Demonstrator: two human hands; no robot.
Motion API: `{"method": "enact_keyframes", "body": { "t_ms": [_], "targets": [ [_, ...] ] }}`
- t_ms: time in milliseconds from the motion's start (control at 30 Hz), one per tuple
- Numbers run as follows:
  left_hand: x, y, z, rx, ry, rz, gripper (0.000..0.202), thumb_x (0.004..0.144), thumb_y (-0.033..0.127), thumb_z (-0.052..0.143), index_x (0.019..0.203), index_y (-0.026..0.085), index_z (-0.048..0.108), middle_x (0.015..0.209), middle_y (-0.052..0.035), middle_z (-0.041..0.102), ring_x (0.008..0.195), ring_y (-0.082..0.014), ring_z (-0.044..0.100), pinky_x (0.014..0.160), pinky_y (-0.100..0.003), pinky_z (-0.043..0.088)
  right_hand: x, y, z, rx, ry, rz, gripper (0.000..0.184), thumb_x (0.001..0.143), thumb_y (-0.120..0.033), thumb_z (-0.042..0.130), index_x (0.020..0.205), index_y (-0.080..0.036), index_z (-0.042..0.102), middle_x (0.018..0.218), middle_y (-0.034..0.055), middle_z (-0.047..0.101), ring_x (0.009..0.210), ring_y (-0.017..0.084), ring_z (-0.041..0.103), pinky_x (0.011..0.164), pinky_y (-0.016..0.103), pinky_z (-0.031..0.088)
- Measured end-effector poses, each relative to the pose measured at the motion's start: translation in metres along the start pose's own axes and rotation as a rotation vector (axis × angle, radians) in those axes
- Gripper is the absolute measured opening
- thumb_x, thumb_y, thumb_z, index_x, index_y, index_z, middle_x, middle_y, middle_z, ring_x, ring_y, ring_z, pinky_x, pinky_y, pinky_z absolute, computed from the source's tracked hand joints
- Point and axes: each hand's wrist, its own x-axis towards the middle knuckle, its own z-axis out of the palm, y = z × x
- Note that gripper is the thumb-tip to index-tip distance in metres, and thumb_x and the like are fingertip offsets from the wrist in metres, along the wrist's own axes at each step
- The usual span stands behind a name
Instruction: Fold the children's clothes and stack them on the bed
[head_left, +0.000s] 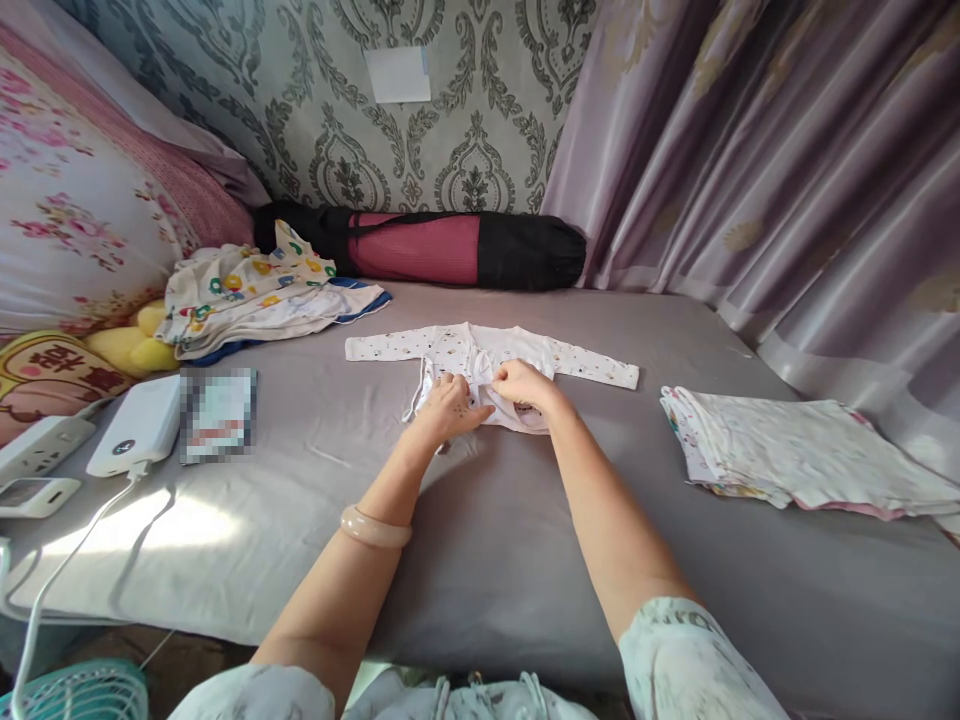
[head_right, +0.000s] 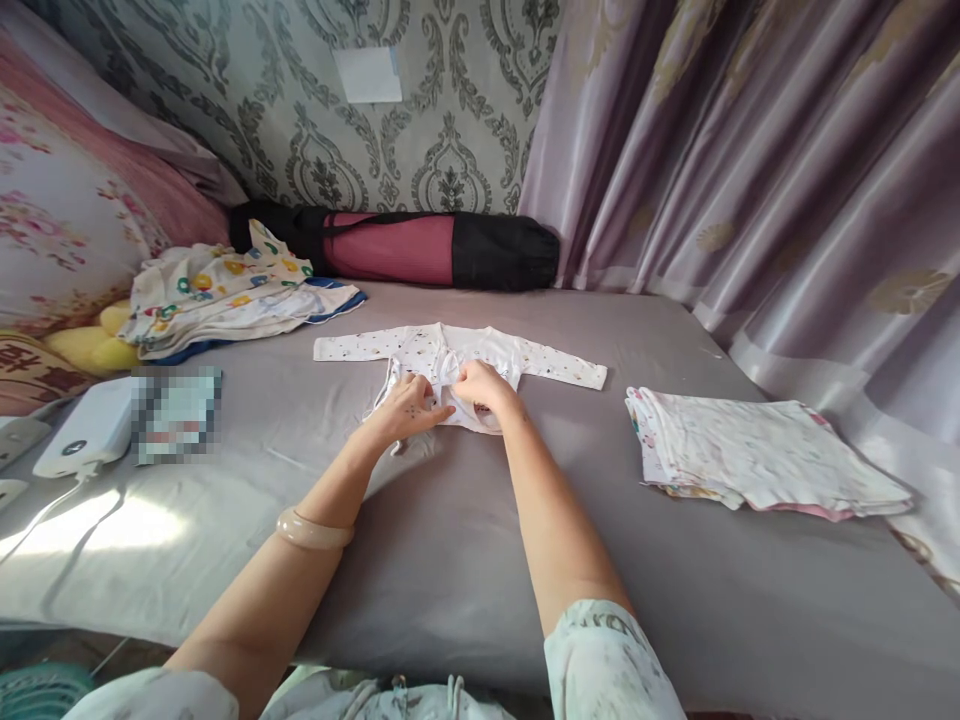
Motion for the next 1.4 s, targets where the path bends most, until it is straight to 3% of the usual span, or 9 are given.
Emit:
{"method": "enact_keyframes", "body": {
  "t_ms": [167,367,633,900,1067,1200,1333,1400],
  "targets": [
    [-0.003,0.01,0.008,0.203,0.067,0.038,0.02,0.086,0.025,0.052,0.096,0.012,0.063,0.1,-0.0165,0.064,0.106,-0.0293,0.057,0.096,-0.039,0.041,0.006,0.009,-0.007,0.204,0.107,0.013,0.009,0.065,-0.017,0.053,0.07,-0.02,0.059,0.053,-0.0055,0.05,0.048,0.011,0.047,0.045,0.02,0.034],
    [-0.008,0.022,0.008,0.299,0.078,0.04,0.029,0.089,0.017,0.04,0.095,0.012,0.068,0.101,-0.0197,0.064,0.103,-0.0322,0.058,0.084,-0.04,0.044,0.009,0.007,-0.005,0.301,0.121,-0.029,0.013,0.065,-0.018,0.053,0.074,-0.019,0.061,0.056,-0.0052,0.053,0.047,0.01,0.049,0.044,0.019,0.034],
    [-0.009,0.033,0.009,0.129,0.101,0.035,0.033,0.096,0.021,0.032,0.101,0.015,0.064,0.095,-0.014,0.065,0.085,-0.0243,0.063,0.071,-0.033,0.044,-0.003,-0.004,-0.009,0.312,0.093,-0.1,0.016,0.068,-0.02,0.054,0.081,-0.019,0.063,0.06,-0.0049,0.056,0.051,0.01,0.05,0.047,0.019,0.035],
    [0.002,0.021,0.026,-0.057,0.105,0.135,0.032,0.091,0.014,0.034,0.09,0.015,0.066,0.092,-0.0116,0.068,0.083,-0.0212,0.062,0.076,-0.032,0.046,0.0,-0.008,-0.002,0.205,0.115,-0.158,0.015,0.069,-0.02,0.054,0.08,-0.019,0.064,0.075,-0.0023,0.063,0.07,0.013,0.057,0.06,0.02,0.039],
    [-0.005,0.028,0.018,-0.146,-0.023,0.183,0.023,0.082,0.012,0.046,0.071,0.017,0.066,0.075,-0.0079,0.067,0.076,-0.0211,0.063,0.073,-0.031,0.045,-0.001,-0.012,0.005,0.164,0.094,-0.182,0.014,0.069,-0.017,0.053,0.078,-0.018,0.063,0.078,-0.0013,0.065,0.073,0.013,0.058,0.063,0.021,0.04],
    [-0.015,0.03,0.004,-0.191,-0.098,0.226,0.021,0.081,0.017,0.051,0.067,0.017,0.068,0.069,-0.0062,0.066,0.071,-0.0201,0.061,0.07,-0.03,0.045,0.002,-0.008,0.009,0.16,0.062,-0.242,0.013,0.07,-0.015,0.051,0.076,-0.018,0.063,0.072,-0.0024,0.063,0.068,0.012,0.056,0.062,0.02,0.04],
    [-0.016,0.02,-0.017,-0.231,-0.164,0.219,0.024,0.081,0.02,0.049,0.07,0.017,0.07,0.063,-0.002,0.064,0.064,-0.016,0.058,0.062,-0.025,0.042,0.005,-0.002,0.013,0.182,-0.11,-0.226,0.011,0.074,-0.018,0.052,0.068,-0.017,0.062,0.057,-0.0044,0.056,0.055,0.01,0.052,0.054,0.019,0.039],
    [-0.013,0.009,-0.026,-0.205,-0.097,0.108,0.025,0.082,0.022,0.048,0.073,0.017,0.071,0.064,-0.0024,0.065,0.066,-0.0164,0.06,0.061,-0.025,0.041,0.006,-0.001,0.014,0.231,-0.189,-0.199,0.013,0.076,-0.019,0.055,0.066,-0.017,0.061,0.057,-0.0028,0.058,0.055,0.011,0.055,0.052,0.019,0.04]
  ]
}}
